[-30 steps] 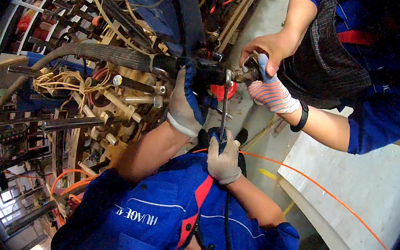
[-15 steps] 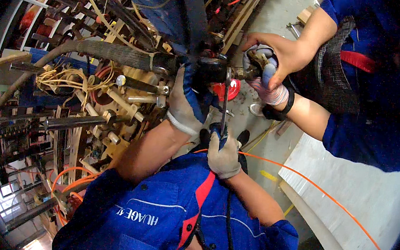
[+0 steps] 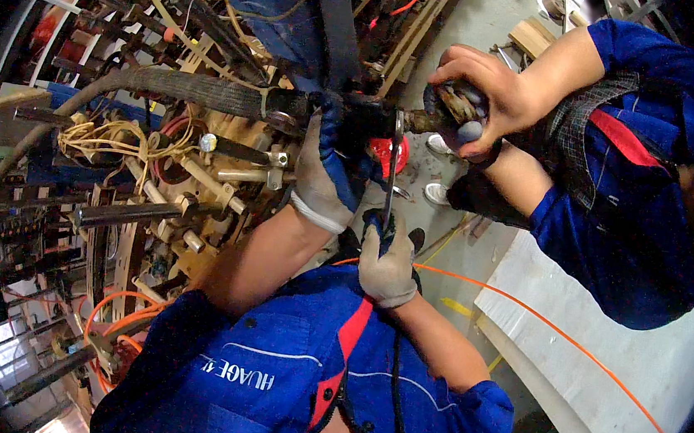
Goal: The person uses a wrench and pliers to loosen and remove a metal component from an industrial machine while another person assists by holding parts.
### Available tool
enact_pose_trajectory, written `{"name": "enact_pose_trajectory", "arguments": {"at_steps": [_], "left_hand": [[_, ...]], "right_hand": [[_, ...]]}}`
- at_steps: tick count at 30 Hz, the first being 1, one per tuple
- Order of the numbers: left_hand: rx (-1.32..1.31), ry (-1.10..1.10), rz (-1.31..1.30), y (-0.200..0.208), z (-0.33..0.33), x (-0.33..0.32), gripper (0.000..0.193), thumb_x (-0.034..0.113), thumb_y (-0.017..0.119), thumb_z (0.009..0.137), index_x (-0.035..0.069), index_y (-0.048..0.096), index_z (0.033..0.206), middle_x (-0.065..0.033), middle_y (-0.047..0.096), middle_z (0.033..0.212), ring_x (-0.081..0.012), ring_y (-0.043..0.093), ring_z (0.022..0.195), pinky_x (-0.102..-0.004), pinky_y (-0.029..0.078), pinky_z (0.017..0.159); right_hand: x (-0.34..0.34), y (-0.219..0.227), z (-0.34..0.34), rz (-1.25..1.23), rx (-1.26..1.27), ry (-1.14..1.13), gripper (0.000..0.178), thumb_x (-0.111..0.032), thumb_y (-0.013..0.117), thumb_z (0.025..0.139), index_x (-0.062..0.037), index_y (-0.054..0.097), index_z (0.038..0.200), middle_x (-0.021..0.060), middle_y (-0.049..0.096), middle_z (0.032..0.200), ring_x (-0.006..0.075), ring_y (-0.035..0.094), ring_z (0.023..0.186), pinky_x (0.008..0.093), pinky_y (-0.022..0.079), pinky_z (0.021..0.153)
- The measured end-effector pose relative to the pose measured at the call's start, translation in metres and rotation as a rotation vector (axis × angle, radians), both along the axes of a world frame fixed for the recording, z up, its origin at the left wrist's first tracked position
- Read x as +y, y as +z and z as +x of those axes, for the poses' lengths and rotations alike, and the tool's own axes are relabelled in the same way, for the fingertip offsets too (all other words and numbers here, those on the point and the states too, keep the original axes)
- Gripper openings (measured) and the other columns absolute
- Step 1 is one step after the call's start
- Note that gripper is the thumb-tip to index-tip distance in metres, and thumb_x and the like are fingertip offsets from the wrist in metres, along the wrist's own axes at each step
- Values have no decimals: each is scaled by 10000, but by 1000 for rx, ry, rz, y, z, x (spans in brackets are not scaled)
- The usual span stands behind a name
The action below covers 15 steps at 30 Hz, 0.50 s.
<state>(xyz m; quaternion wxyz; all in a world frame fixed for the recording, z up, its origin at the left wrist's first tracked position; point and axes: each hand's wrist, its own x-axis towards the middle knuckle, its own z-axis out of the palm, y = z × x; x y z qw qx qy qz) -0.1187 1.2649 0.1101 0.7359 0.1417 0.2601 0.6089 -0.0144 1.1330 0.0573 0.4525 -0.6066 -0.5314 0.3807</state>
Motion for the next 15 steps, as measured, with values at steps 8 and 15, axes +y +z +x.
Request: {"name": "enact_pose_trajectory", "arguments": {"at_steps": [8,15], "left_hand": [[-24,22,-29,-11,-2,-5,500,465,439,1008,75,612,1269,-104,685,1174,-264,659,1044,-411,533,932],[-29,6,-51,-6,-7,-16,475,444,422,1026,87,616,1273,-91,690,1166,-231,661,1034,-379,539,903]], "right_hand": [[-13,7,-4,73,-234,-22,391,-139,651,888,62,534,1203,235,652,749,423,645,648,500,495,589],[-24,-5,-10,118,-170,-33,348,-130,632,897,76,536,1162,223,649,698,427,638,607,496,509,565]]}}
